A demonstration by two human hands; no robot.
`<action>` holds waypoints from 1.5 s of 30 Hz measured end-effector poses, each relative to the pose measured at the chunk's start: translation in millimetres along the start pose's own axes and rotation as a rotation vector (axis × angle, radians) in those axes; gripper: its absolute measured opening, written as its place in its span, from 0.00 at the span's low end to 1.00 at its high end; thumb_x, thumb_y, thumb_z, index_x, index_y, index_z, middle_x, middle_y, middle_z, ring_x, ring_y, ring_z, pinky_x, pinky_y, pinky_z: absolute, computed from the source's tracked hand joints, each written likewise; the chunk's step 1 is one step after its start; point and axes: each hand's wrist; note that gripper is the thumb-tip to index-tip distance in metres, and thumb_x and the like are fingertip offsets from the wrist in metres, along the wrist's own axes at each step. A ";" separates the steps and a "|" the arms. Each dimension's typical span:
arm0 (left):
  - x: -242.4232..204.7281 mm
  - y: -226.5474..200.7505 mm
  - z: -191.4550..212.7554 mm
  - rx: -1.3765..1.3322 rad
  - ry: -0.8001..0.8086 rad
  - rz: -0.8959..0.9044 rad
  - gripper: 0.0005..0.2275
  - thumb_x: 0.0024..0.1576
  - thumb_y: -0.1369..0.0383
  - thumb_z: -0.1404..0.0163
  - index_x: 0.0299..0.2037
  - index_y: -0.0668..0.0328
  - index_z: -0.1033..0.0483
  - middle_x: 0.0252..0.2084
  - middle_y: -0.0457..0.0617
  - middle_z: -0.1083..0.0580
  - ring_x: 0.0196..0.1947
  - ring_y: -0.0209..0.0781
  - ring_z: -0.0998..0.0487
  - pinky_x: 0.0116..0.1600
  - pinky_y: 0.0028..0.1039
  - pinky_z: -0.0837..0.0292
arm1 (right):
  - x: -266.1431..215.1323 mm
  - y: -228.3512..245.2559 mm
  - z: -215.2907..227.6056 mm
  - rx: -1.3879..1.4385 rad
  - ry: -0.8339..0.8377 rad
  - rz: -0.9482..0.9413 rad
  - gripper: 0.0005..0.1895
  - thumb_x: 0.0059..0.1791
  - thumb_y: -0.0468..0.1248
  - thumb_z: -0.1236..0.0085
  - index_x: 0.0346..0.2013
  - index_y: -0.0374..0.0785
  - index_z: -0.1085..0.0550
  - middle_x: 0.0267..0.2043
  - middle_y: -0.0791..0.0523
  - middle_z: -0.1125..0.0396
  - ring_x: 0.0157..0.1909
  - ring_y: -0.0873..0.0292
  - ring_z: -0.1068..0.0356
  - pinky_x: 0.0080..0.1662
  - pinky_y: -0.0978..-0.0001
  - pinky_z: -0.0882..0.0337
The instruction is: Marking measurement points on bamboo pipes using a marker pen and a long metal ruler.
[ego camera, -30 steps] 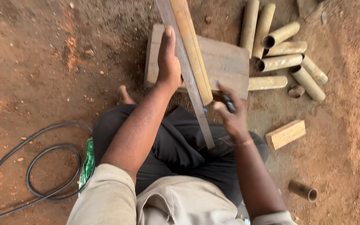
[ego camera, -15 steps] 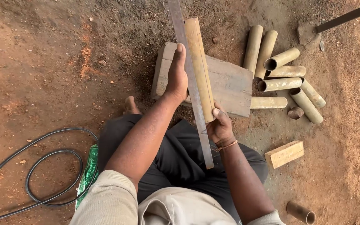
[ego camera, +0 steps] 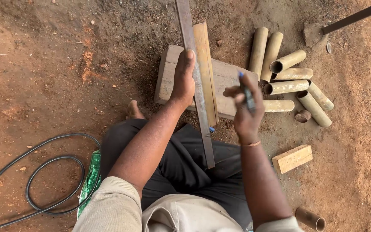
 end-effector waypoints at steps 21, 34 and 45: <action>-16.9 -7.3 -13.6 0.207 0.085 -0.128 0.29 0.68 0.43 0.62 0.65 0.61 0.36 0.50 0.46 0.33 0.51 0.34 0.35 0.61 0.29 0.38 | 95.1 72.5 -38.4 0.124 -0.106 0.174 0.11 0.58 0.40 0.39 0.43 0.34 0.28 0.39 0.60 0.33 0.38 0.68 0.29 0.42 0.73 0.22; -17.3 -4.5 -14.7 0.210 0.094 -0.117 0.30 0.67 0.43 0.61 0.67 0.62 0.38 0.54 0.50 0.32 0.56 0.37 0.32 0.64 0.33 0.37 | 94.0 66.7 -43.1 -0.238 -0.100 0.195 0.06 0.55 0.29 0.33 0.41 0.30 0.24 0.41 0.56 0.28 0.41 0.69 0.31 0.45 0.78 0.28; -11.3 -0.1 -8.9 0.135 0.118 -0.085 0.32 0.66 0.41 0.60 0.66 0.63 0.37 0.55 0.52 0.32 0.59 0.41 0.31 0.67 0.36 0.37 | 74.6 83.4 -36.3 -0.381 -0.008 0.185 0.05 0.52 0.28 0.32 0.39 0.31 0.22 0.36 0.57 0.27 0.38 0.70 0.30 0.42 0.78 0.28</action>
Point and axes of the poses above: each hand's wrist, its own x-axis towards the middle knuckle, its own z-axis out of the back of the hand, y = z × x
